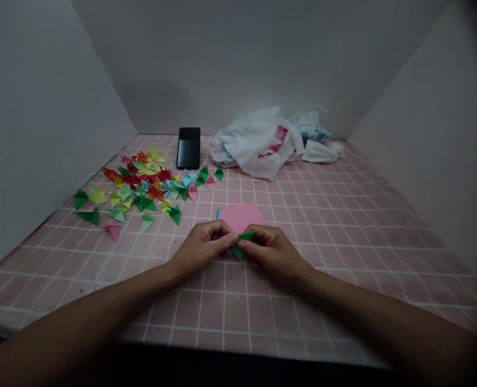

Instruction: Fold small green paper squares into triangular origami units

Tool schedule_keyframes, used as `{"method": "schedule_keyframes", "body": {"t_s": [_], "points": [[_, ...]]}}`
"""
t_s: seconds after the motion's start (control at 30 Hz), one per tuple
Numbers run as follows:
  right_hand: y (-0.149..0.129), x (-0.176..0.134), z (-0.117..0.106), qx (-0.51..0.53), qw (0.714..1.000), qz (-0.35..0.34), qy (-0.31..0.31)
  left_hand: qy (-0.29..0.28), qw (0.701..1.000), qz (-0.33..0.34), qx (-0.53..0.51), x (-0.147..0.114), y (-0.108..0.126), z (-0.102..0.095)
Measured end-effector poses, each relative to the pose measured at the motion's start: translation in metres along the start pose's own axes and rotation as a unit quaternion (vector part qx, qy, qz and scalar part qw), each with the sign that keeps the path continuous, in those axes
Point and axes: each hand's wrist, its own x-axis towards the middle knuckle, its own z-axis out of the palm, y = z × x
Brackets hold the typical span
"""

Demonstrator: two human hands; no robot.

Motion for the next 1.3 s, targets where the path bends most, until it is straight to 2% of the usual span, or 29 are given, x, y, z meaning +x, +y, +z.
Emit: {"method": "schedule_keyframes", "body": {"t_s": [0.17,0.37,0.53,0.77,1.3], "points": [[-0.003,-0.002,0.002,0.016,1.000,-0.005,-0.008,0.019,0.999,0.029,0.012,-0.002,0.001,0.003],[-0.002,-0.003,0.003,-0.025,0.999,-0.029,0.024,0.018,0.997,0.056,0.055,-0.003,0.002,0.001],[0.000,0.000,0.004,0.069,0.998,0.012,-0.005,0.011,0.998,0.018,-0.063,-0.001,-0.002,0.002],[0.004,0.005,0.001,0.162,0.985,0.029,-0.053,0.006,0.978,-0.060,-0.198,0.002,-0.012,0.005],[0.004,0.006,0.001,0.192,0.978,0.016,-0.078,-0.003,0.968,-0.076,-0.240,0.003,-0.011,0.007]]}}
